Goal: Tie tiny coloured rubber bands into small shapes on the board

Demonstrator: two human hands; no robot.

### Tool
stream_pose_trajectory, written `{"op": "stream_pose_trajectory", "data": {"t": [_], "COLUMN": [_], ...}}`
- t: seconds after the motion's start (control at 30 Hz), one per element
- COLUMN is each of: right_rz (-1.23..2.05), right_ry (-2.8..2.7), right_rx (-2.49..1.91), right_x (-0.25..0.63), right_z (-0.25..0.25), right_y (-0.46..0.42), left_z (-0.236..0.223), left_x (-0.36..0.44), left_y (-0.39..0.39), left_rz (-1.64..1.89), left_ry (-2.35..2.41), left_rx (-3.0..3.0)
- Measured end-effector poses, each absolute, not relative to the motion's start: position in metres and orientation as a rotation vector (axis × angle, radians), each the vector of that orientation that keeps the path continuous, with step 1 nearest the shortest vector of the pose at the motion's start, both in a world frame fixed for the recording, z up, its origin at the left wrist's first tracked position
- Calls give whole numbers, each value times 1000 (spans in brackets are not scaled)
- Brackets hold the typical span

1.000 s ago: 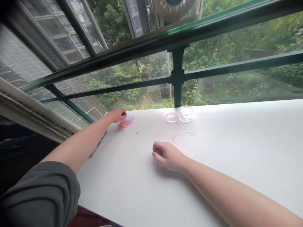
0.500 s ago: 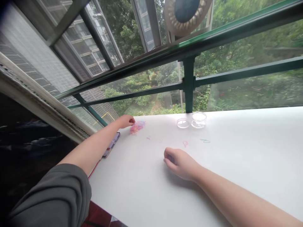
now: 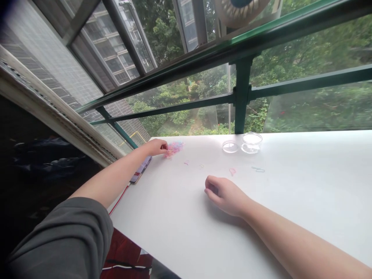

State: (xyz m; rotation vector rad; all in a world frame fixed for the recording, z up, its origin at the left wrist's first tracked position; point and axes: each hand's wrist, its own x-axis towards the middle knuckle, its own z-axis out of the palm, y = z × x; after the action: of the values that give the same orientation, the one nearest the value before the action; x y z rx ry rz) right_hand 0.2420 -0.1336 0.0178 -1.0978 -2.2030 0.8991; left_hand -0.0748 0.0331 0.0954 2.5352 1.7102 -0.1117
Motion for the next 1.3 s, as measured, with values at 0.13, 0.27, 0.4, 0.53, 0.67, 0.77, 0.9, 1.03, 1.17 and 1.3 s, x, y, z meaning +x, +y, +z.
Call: {"op": "stream_pose_trajectory", "data": {"t": [0.13, 0.27, 0.4, 0.53, 0.67, 0.77, 0.9, 1.03, 1.17, 1.3], "right_rz": [911, 916, 918, 927, 920, 916, 905, 902, 906, 900], "right_ry": [-2197, -2210, -2210, -2204, -2205, -2209, -2209, -2208, -2208, -2209], "right_rx": [-1102, -1107, -1115, -1111, -1115, -1113, -1109, -1114, -1120, -1125], "right_x": [243, 242, 242, 242, 241, 241, 241, 241, 241, 241], "right_z": [17, 17, 18, 17, 17, 17, 17, 17, 18, 17], "right_y": [-134, -133, -132, -132, -133, -133, -133, -134, -134, -133], "left_z": [88, 75, 66, 64, 65, 67, 70, 73, 73, 71], "left_x": [-77, -77, -75, -72, -72, -73, -76, -81, -85, -88], "left_y": [20, 13, 14, 16, 16, 15, 15, 17, 16, 12], "left_rz": [-236, -244, -199, -174, -164, -160, -150, -122, -73, 55], "left_ry": [1676, 1721, 1730, 1726, 1740, 1749, 1778, 1817, 1844, 1881], "left_rx": [2532, 2541, 2569, 2594, 2599, 2592, 2567, 2523, 2446, 2371]}}
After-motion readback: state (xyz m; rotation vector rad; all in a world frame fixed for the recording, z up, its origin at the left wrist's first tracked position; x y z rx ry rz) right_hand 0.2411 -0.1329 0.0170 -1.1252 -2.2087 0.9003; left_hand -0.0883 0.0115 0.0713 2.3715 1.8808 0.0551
